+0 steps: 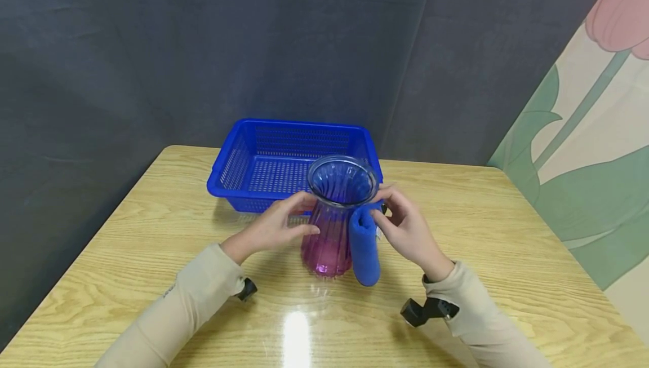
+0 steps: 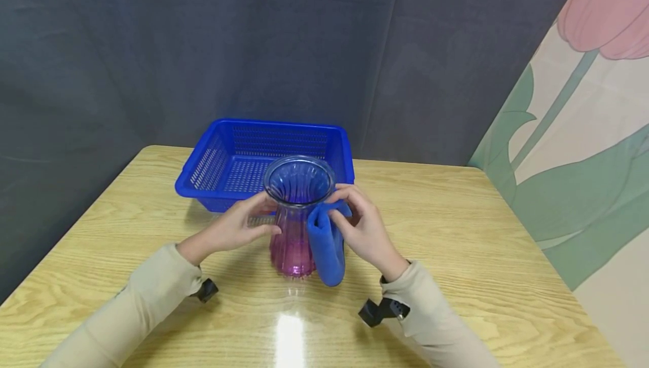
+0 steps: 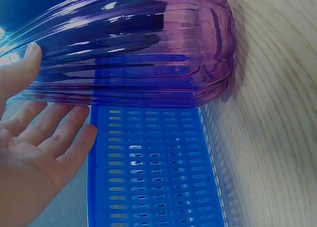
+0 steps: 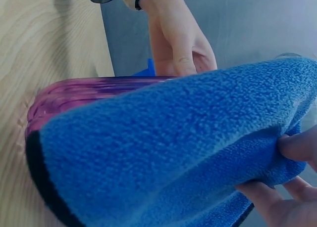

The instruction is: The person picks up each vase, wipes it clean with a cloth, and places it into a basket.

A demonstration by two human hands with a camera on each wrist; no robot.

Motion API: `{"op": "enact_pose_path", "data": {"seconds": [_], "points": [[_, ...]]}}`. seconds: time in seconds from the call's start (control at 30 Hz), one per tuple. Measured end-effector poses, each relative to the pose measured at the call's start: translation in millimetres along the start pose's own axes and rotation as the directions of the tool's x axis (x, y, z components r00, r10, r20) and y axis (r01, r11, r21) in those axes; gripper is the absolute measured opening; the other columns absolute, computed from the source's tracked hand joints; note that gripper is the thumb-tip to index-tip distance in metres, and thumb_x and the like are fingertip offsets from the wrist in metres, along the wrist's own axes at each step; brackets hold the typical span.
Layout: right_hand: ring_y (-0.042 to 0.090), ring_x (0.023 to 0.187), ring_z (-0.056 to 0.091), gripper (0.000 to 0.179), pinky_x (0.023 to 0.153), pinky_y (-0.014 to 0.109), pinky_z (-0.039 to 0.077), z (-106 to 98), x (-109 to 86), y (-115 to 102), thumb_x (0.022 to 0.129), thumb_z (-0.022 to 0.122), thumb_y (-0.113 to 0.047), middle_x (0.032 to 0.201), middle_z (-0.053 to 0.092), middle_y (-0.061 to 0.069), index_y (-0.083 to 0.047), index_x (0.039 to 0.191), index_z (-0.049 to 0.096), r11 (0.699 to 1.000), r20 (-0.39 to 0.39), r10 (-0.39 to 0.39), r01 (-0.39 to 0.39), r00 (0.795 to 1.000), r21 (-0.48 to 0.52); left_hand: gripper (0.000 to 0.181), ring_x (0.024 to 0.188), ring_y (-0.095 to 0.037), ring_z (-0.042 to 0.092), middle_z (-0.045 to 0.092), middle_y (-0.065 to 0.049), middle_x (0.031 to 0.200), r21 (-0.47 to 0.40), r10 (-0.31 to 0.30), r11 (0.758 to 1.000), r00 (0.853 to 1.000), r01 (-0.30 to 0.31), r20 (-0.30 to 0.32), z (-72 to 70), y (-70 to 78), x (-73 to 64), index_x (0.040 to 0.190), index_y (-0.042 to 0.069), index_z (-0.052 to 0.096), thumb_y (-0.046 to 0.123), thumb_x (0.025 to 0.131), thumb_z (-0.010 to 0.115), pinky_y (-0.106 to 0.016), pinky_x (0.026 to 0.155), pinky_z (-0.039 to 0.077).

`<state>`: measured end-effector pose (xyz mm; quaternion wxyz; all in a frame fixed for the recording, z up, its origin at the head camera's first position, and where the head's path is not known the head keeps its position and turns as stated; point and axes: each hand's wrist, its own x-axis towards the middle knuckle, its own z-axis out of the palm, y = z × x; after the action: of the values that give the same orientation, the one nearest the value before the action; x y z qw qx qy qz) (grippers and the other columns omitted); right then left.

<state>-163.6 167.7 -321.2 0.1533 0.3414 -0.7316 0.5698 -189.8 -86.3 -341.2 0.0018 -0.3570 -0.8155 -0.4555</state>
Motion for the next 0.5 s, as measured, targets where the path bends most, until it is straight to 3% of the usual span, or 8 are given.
{"op": "enact_pose_path", "data": {"seconds": [0.1, 0.27, 0.37, 0.5], "points": [[0.0, 0.106, 0.054, 0.018, 0.056, 0.014, 0.048, -0.5, -0.9, -0.7, 0.083, 0.051, 0.021, 0.112, 0.055, -0.011, 0.009, 0.097, 0.053, 0.997, 0.024, 0.027, -0.025, 0.999, -0.071, 0.046, 0.114, -0.031, 0.059, 0.061, -0.017, 0.121, -0.001, -0.003, 1.0, 1.0, 0.003, -0.003, 0.1, 0.5, -0.2, 0.121, 0.0, 0.051, 0.013, 0.082, 0.07, -0.041, 0.103, 0.048], [0.003, 0.087, 0.051, 0.018, 0.052, 0.017, 0.047, -1.8, -2.3, -0.1, 0.084, 0.053, 0.017, 0.101, 0.054, 0.006, 0.004, 0.097, 0.054, 0.986, 0.06, 0.07, -0.06, 0.996, -0.157, 0.045, 0.113, -0.031, 0.06, 0.062, -0.017, 0.12, -0.006, -0.004, 1.0, 1.0, 0.004, -0.012, 0.6, 1.0, -0.1, 0.12, 0.0, 0.052, 0.012, 0.081, 0.071, -0.041, 0.102, 0.048], [0.003, 0.081, 0.049, 0.016, 0.052, 0.018, 0.047, -2.5, -3.3, 1.9, 0.085, 0.054, 0.015, 0.096, 0.053, 0.013, 0.004, 0.096, 0.055, 0.981, 0.08, 0.088, -0.073, 0.993, -0.182, 0.044, 0.112, -0.03, 0.06, 0.062, -0.017, 0.119, -0.009, -0.004, 1.0, 1.0, 0.004, -0.015, 0.8, 1.2, -0.2, 0.12, 0.0, 0.052, 0.012, 0.081, 0.071, -0.04, 0.102, 0.048], [0.002, 0.079, 0.048, 0.016, 0.055, 0.018, 0.048, -3.6, -5.3, 6.1, 0.085, 0.055, 0.015, 0.094, 0.052, 0.013, 0.004, 0.096, 0.054, 0.977, 0.106, 0.106, -0.084, 0.989, -0.195, 0.044, 0.112, -0.03, 0.06, 0.062, -0.017, 0.119, -0.007, -0.008, 1.0, 1.0, 0.008, -0.014, 0.7, 1.6, -0.4, 0.119, 0.0, 0.052, 0.012, 0.082, 0.071, -0.041, 0.102, 0.048]]}}
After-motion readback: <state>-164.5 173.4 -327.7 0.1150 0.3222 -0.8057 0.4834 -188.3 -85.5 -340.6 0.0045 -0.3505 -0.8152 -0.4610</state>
